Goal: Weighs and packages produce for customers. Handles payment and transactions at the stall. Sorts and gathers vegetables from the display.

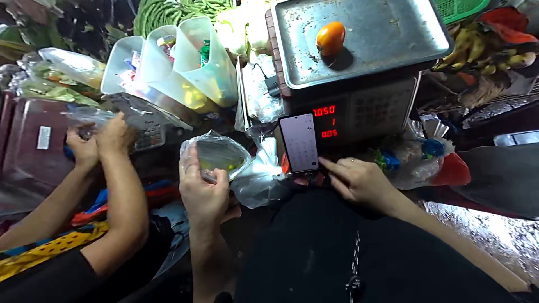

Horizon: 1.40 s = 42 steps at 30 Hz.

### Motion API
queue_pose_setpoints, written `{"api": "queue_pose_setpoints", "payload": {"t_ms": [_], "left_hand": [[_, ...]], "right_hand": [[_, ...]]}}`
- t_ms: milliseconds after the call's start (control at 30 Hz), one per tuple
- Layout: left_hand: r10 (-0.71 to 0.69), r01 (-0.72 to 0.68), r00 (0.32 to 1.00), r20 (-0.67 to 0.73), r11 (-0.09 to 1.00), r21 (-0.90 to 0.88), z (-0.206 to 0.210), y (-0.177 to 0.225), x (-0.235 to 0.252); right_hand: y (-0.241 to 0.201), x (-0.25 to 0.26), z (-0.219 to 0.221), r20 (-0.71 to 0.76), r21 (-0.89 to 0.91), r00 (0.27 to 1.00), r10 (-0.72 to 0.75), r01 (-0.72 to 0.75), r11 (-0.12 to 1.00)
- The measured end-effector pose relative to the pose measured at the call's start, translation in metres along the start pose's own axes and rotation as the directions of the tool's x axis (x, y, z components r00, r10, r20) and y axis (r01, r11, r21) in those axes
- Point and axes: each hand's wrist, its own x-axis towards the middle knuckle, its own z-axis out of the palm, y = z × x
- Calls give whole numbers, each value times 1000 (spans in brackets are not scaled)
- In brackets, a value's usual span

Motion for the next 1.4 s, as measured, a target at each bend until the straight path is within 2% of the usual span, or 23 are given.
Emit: {"api": "queue_pose_setpoints", "payload": {"t_ms": [67, 200, 433, 500, 567, 667, 733, 800, 833, 900, 1033, 1167, 1267, 1333, 1400], "left_hand": [[-30, 29, 999, 16, 1000, 6, -3, -3, -4], [-77, 77, 995, 64, 997, 3, -8, -6, -11], [-67, 68, 995, 75, 998, -10, -10, -13, -15], [-60, 61, 996, 65, 998, -6, -10, -14, -14], [-44, 44, 997, 56, 999, -8, -11, -15, -12], [-29, 31, 998, 61, 999, -17, -11, -16, -11], [-19, 21, 998, 67, 999, -27, -10, -17, -8], [-5, 8, 998, 57, 999, -47, -7, -16, -4], [-8, 12, 998, 61, 998, -65, -8, -15, -1], [-11, 20, 997, 72, 993, -117, -9, -11, 8], [-11, 41, 991, 135, 975, -220, -12, 0, 28], [30, 26, 983, 181, 953, -300, -9, 13, 45], [57, 13, 979, 197, 941, -338, -5, 20, 51], [79, 1, 976, 202, 931, -364, -4, 24, 53], [100, -7, 972, 213, 916, -401, -3, 29, 51]], "right_hand": [[-6, 1, 19, -27, 43, 998, -63, 64, 997], [-15, 7, 31, -102, 26, 993, -61, 64, 998], [-25, 22, 38, -34, -100, 999, -6, 2, 995], [-29, 29, 23, -93, -69, 996, 15, -22, 997], [-28, 47, -16, -210, -81, 977, 37, -55, 995], [-11, 101, -85, -363, -259, 928, 88, -191, 947], [9, 149, -118, -323, -358, 926, 197, -312, 880], [29, 194, -133, -163, -410, 911, 379, -412, 814], [39, 211, -135, -78, -432, 891, 447, -434, 791], [48, 231, -133, 6, -471, 876, 483, -424, 774], [26, 253, -119, 43, -349, 959, 281, -249, 903], [17, 280, -103, 246, -248, 934, 257, -196, 949], [9, 280, -100, 218, -113, 966, 137, -115, 987], [-16, 259, -101, 165, 121, 986, -36, 17, 993], [-46, 232, -85, 212, 427, 946, -245, 136, 894]]}}
